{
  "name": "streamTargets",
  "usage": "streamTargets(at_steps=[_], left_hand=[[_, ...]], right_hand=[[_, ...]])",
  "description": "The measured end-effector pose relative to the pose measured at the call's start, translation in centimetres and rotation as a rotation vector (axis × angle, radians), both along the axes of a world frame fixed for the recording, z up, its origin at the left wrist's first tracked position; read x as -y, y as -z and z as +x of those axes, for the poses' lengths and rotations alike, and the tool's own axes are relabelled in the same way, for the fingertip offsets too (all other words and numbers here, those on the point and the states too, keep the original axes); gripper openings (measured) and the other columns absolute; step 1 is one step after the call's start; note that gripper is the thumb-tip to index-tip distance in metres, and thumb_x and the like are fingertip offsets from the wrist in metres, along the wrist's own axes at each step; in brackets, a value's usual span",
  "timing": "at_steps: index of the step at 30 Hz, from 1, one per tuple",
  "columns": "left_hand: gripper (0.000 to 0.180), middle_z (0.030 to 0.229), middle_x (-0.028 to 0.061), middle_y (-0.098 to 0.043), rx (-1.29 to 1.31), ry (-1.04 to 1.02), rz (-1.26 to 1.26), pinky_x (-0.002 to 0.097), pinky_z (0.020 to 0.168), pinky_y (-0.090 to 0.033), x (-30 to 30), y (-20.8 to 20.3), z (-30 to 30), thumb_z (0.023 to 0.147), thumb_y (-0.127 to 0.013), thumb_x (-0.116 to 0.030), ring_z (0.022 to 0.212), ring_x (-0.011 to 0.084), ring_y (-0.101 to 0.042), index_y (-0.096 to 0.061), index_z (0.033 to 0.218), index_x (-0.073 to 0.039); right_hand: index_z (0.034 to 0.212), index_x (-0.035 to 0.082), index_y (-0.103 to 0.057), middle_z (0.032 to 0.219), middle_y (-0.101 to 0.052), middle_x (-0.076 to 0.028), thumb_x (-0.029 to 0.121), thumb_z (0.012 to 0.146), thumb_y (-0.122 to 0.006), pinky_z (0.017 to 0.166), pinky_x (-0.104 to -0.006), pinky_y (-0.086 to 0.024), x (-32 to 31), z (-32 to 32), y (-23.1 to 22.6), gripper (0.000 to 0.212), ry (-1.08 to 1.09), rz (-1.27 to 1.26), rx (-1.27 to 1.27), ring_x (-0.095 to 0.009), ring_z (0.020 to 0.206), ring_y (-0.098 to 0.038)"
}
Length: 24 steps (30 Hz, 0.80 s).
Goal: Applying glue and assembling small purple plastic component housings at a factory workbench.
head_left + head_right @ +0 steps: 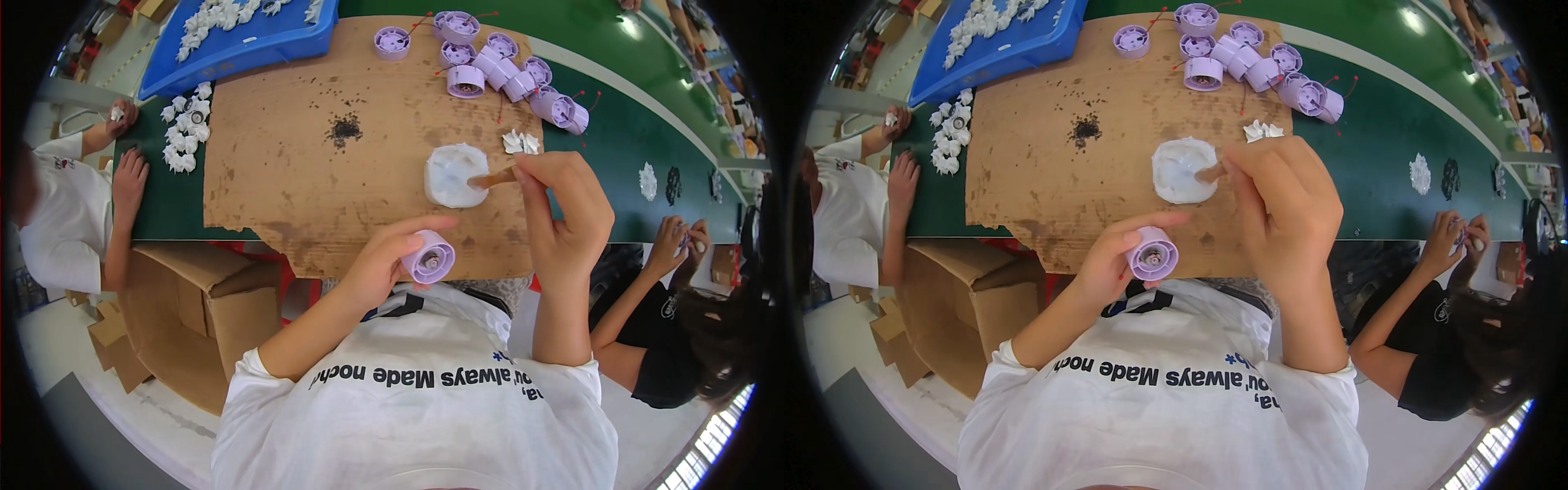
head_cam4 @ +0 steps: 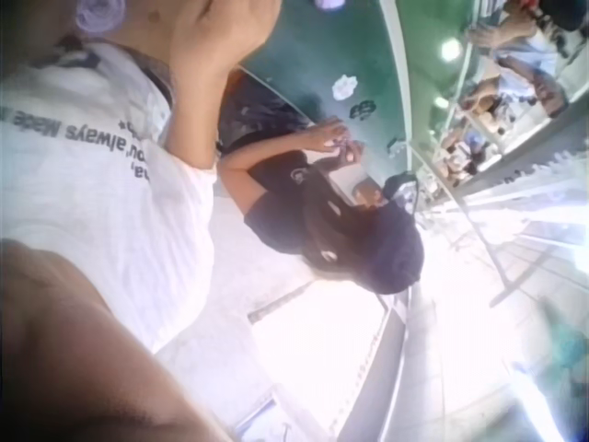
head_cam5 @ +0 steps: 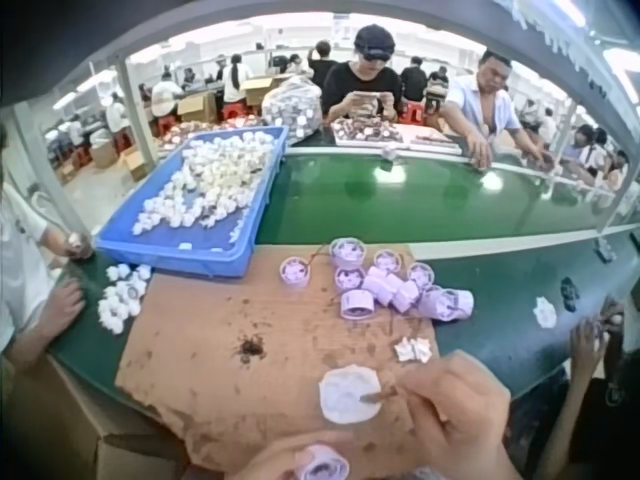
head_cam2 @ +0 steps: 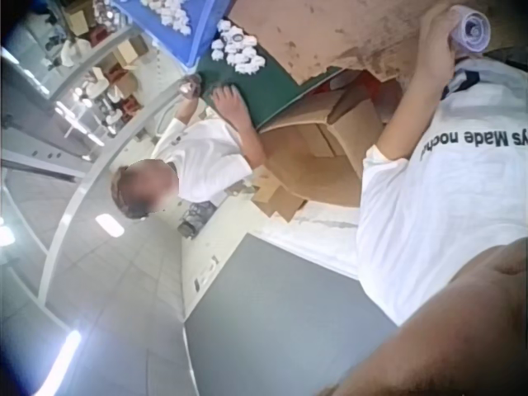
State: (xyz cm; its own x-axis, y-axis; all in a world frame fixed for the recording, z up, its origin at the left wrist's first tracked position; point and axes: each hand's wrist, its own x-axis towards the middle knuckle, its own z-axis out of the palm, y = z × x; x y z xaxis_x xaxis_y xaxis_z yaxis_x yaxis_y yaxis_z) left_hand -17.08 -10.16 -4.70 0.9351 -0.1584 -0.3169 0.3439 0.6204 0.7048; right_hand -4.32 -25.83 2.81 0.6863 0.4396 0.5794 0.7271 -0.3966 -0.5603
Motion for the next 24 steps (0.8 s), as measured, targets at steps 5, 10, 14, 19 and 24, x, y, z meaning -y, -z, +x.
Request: streamTargets(at_steps=[5,10,14,19,24], left_hand=[[0.063,0.075,0.0049,-0.057,0.014,0.005,-0.002,0.0238,0.049,-0.04,0.3,0.0,0.6,0.088,-0.042,-0.035,0.058,0.0109,-0.052,-0.039,0.134,0.009],[0.065,0.074,0.0043,-0.056,0.022,0.02,-0.002,0.0231,0.048,-0.04,0.3,0.2,0.5,0.087,-0.042,-0.035,0.059,0.0103,-0.052,-0.038,0.135,0.009],[0.058,0.074,0.0051,-0.057,0.002,0.0,0.001,0.0225,0.048,-0.04,0.2,0.3,0.1,0.087,-0.042,-0.036,0.059,0.0102,-0.052,-0.047,0.125,0.008],[0.049,0.074,0.0068,-0.058,0.006,0.024,-0.016,0.0227,0.05,-0.043,0.0,-0.2,-0.2,0.087,-0.043,-0.037,0.06,0.0109,-0.054,-0.055,0.108,0.005],[0.052,0.075,0.0087,-0.06,0.005,-0.073,0.076,0.0239,0.051,-0.044,-0.1,-1.1,-0.8,0.086,-0.044,-0.041,0.06,0.0123,-0.055,-0.054,0.105,0.006]], right_hand=[[0.084,-0.001,-0.064,0.074,-0.061,-0.011,-0.011,0.071,-0.063,0.06,-0.03,-0.046,-0.2,-0.4,0.3,0.016,-0.045,-0.011,-0.078,-0.025,0.067,-0.059],[0.09,-0.002,-0.063,0.077,-0.061,-0.01,-0.004,0.079,-0.061,0.063,-0.0274,-0.046,2.0,0.7,0.6,0.012,0.087,0.034,-0.17,-0.021,0.07,-0.058],[0.104,0.003,-0.063,0.083,-0.057,-0.002,0.006,0.083,-0.063,0.062,-0.0223,-0.042,3.9,3.3,2.1,0.021,0.216,-0.053,-0.273,-0.009,0.073,-0.053],[0.103,0.007,-0.062,0.081,-0.056,-0.01,0.013,0.079,-0.068,0.061,-0.0326,-0.045,3.9,4.6,5.5,0.025,0.188,-0.39,-0.242,-0.026,0.067,-0.054],[0.1,0.003,-0.06,0.076,-0.057,-0.011,0.01,0.081,-0.066,0.06,-0.0315,-0.046,4.5,5.0,7.4,0.021,0.264,-0.237,-0.361,-0.022,0.064,-0.054]])
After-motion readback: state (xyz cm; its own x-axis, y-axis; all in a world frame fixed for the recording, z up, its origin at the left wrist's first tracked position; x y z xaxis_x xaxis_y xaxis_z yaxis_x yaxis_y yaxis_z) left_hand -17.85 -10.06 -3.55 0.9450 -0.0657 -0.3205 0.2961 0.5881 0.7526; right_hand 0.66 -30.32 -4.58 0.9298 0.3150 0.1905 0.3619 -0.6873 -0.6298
